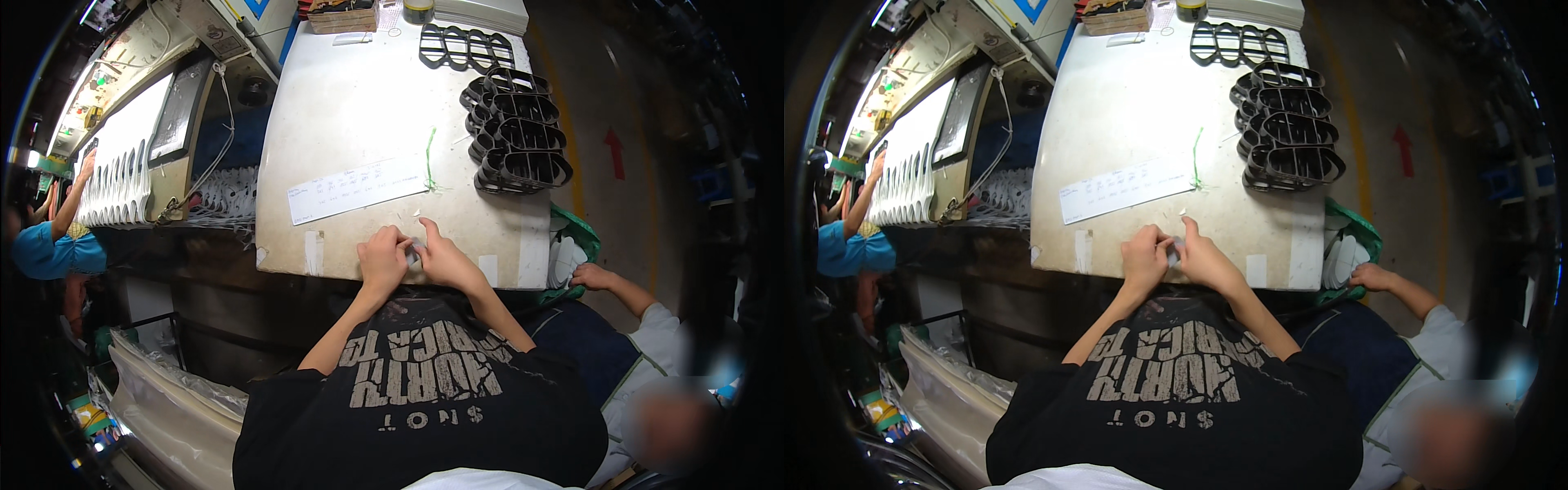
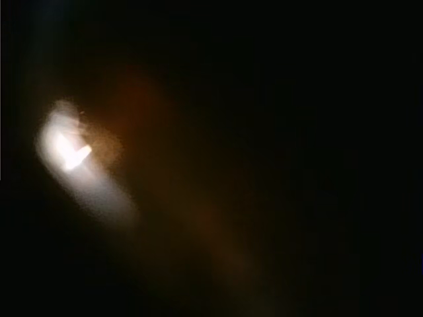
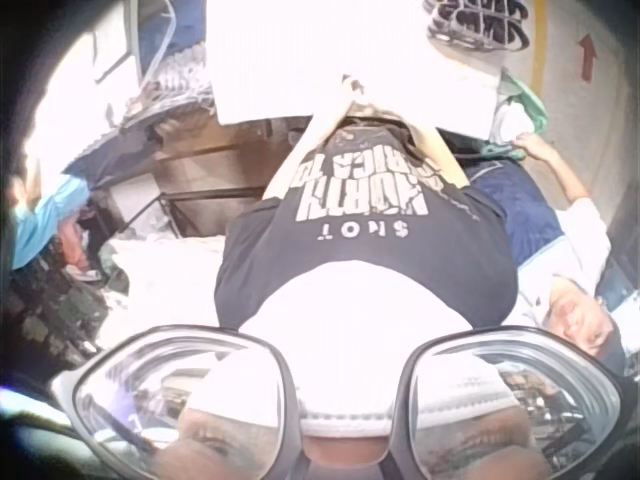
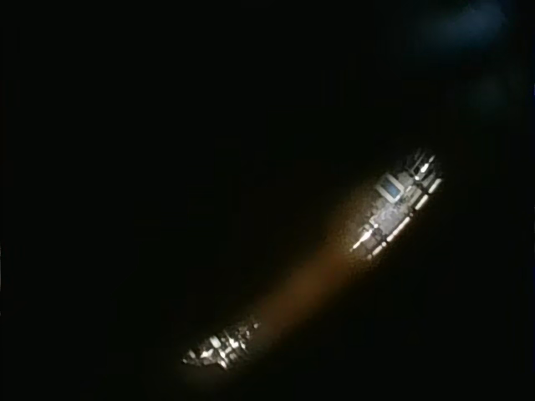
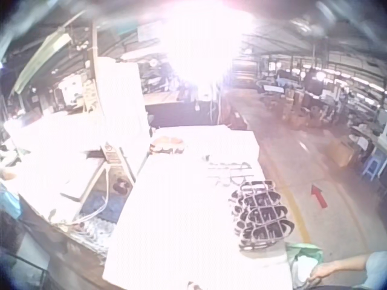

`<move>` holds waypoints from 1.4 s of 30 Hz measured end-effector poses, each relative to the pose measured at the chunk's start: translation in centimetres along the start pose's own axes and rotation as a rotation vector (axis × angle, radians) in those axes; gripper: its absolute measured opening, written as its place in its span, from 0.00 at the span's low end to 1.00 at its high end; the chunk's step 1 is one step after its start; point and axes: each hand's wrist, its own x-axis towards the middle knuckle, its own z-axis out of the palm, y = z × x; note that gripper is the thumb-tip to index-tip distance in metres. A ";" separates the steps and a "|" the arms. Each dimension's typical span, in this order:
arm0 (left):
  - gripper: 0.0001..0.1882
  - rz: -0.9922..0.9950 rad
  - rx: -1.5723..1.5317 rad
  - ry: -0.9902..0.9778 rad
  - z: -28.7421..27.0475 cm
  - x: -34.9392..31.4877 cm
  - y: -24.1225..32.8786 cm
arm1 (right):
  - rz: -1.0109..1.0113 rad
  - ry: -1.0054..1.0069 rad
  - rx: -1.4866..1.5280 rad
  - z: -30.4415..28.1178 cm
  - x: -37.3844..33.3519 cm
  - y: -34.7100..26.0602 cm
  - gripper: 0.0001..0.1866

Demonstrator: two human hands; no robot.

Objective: The person places white plastic items into a green bag, then writes on a paper document with a blue pen at a workbench. A coworker is visible nearby handling similar items.

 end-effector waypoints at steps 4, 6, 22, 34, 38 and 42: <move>0.04 -0.006 0.035 -0.086 0.3 0.9 0.7 | 0.011 -0.052 -0.295 -0.2 -0.8 -2.2 0.36; 0.04 0.038 0.044 -0.080 -0.5 1.3 0.8 | 0.012 0.005 -0.147 -0.1 0.1 -1.3 0.36; 0.10 -0.097 -0.040 -0.153 -11.3 3.5 -12.8 | -0.137 0.350 0.193 3.4 4.2 -4.4 0.11; 0.42 0.261 0.206 0.005 -15.7 3.6 -21.6 | -0.154 0.709 0.631 11.9 10.1 3.8 0.24; 0.55 0.265 0.238 -0.088 -15.9 3.7 -23.0 | 0.022 0.640 0.733 11.0 10.4 3.1 0.20; 0.58 0.265 0.250 -0.108 -15.0 4.2 -24.2 | 0.034 0.599 0.954 10.8 9.8 3.5 0.20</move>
